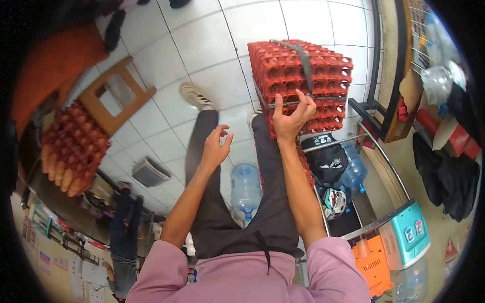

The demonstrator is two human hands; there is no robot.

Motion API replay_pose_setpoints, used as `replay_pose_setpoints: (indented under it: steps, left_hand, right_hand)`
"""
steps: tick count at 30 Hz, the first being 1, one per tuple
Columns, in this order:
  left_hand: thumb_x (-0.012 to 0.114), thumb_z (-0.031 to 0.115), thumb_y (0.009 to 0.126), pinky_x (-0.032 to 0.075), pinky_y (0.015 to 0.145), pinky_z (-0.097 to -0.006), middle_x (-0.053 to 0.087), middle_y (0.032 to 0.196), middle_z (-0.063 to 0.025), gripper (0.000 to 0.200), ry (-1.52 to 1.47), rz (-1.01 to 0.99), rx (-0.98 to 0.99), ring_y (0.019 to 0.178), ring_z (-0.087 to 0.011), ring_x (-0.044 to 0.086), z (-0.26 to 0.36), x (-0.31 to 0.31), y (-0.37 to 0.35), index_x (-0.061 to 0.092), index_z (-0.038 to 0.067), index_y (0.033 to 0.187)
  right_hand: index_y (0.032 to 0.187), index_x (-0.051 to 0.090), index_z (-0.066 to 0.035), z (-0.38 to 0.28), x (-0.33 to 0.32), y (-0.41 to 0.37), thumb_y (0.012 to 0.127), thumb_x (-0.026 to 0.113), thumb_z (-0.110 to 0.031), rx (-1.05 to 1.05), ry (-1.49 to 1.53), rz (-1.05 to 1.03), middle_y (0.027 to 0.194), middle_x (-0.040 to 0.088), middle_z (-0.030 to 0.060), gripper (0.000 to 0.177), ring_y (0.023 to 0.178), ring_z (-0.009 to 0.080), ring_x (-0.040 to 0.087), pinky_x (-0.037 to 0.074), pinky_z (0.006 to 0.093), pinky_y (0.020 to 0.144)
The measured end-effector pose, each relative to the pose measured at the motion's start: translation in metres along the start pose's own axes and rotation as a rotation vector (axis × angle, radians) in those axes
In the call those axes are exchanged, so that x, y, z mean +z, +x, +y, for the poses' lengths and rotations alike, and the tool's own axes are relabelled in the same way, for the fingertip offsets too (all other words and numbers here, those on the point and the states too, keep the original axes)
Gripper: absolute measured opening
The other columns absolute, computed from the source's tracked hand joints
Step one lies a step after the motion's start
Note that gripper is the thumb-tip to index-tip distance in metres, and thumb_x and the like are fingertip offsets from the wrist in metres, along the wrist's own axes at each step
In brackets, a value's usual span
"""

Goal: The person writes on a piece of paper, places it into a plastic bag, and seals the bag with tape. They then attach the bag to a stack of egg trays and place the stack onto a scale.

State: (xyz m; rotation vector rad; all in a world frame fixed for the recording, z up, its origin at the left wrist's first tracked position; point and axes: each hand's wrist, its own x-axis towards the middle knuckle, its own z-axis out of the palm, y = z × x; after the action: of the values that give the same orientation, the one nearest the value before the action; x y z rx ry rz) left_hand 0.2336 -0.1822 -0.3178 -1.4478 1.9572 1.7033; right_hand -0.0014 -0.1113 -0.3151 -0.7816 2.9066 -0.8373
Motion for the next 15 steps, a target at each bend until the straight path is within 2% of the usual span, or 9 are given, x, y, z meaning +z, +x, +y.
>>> replay_pose_setpoints:
  steps: [2, 3, 7, 10, 13, 15]
  left_hand:
    - [0.068, 0.019, 0.089, 0.051, 0.085, -0.0432, 0.066, 0.099, -0.0190, 0.033, 0.054, -0.021, 0.003, 0.096, -0.0356, 0.065, -0.034, 0.025, 0.012, 0.059, 0.005, 0.118]
    - [0.068, 0.019, 0.089, 0.051, 0.084, -0.0436, 0.066, 0.098, -0.0192, 0.032, 0.082, -0.025, 0.023, 0.094, -0.0361, 0.065, -0.050, 0.036, 0.023, 0.059, 0.005, 0.117]
    - [0.067, 0.023, 0.090, 0.050, 0.081, -0.0454, 0.065, 0.096, -0.0193, 0.032, 0.110, -0.190, -0.125, 0.092, -0.0364, 0.064, -0.098, 0.059, 0.018, 0.060, 0.007, 0.116]
    - [0.067, 0.024, 0.090, 0.051, 0.081, -0.0439, 0.065, 0.096, -0.0191, 0.033, -0.093, -0.103, -0.162, 0.091, -0.0360, 0.064, -0.106, 0.035, 0.022, 0.060, 0.007, 0.117]
    - [0.066, 0.023, 0.092, 0.052, 0.080, -0.0413, 0.065, 0.098, -0.0187, 0.031, -0.069, 0.013, -0.155, 0.092, -0.0340, 0.065, -0.118, 0.016, 0.038, 0.060, 0.005, 0.117]
    - [0.065, 0.022, 0.093, 0.052, 0.080, -0.0409, 0.066, 0.098, -0.0189, 0.030, -0.113, 0.065, -0.152, 0.091, -0.0338, 0.065, -0.121, 0.005, 0.046, 0.060, 0.004, 0.117]
  right_hand:
    - [0.119, 0.064, -0.004, -0.006, 0.006, 0.000, 0.081, 0.083, -0.026, -0.124, 0.017, -0.081, 0.110, 0.048, 0.0129, 0.048, 0.106, 0.0309, 0.049, 0.040, 0.0443, 0.094]
    - [0.116, 0.066, -0.004, -0.006, 0.013, 0.001, 0.080, 0.084, -0.021, -0.137, 0.051, -0.107, 0.109, 0.051, 0.0114, 0.044, 0.103, 0.0291, 0.052, 0.044, 0.0405, 0.091]
    - [0.119, 0.067, -0.005, 0.004, 0.034, 0.002, 0.080, 0.082, -0.017, -0.258, 0.018, -0.162, 0.105, 0.055, 0.0133, 0.043, 0.100, 0.0289, 0.055, 0.045, 0.0380, 0.089]
    - [0.120, 0.064, -0.002, 0.007, 0.044, -0.004, 0.082, 0.081, -0.013, -0.337, 0.035, -0.140, 0.106, 0.054, 0.0124, 0.043, 0.099, 0.0263, 0.054, 0.044, 0.0363, 0.088]
    - [0.116, 0.064, -0.001, -0.003, 0.055, -0.012, 0.083, 0.079, -0.006, -0.312, -0.081, -0.048, 0.107, 0.054, 0.0117, 0.037, 0.096, 0.0229, 0.052, 0.044, 0.0323, 0.085]
    - [0.116, 0.063, -0.002, -0.012, 0.058, -0.029, 0.083, 0.077, -0.003, -0.355, -0.096, 0.020, 0.098, 0.055, 0.0092, 0.036, 0.085, 0.0188, 0.052, 0.044, 0.0281, 0.077]
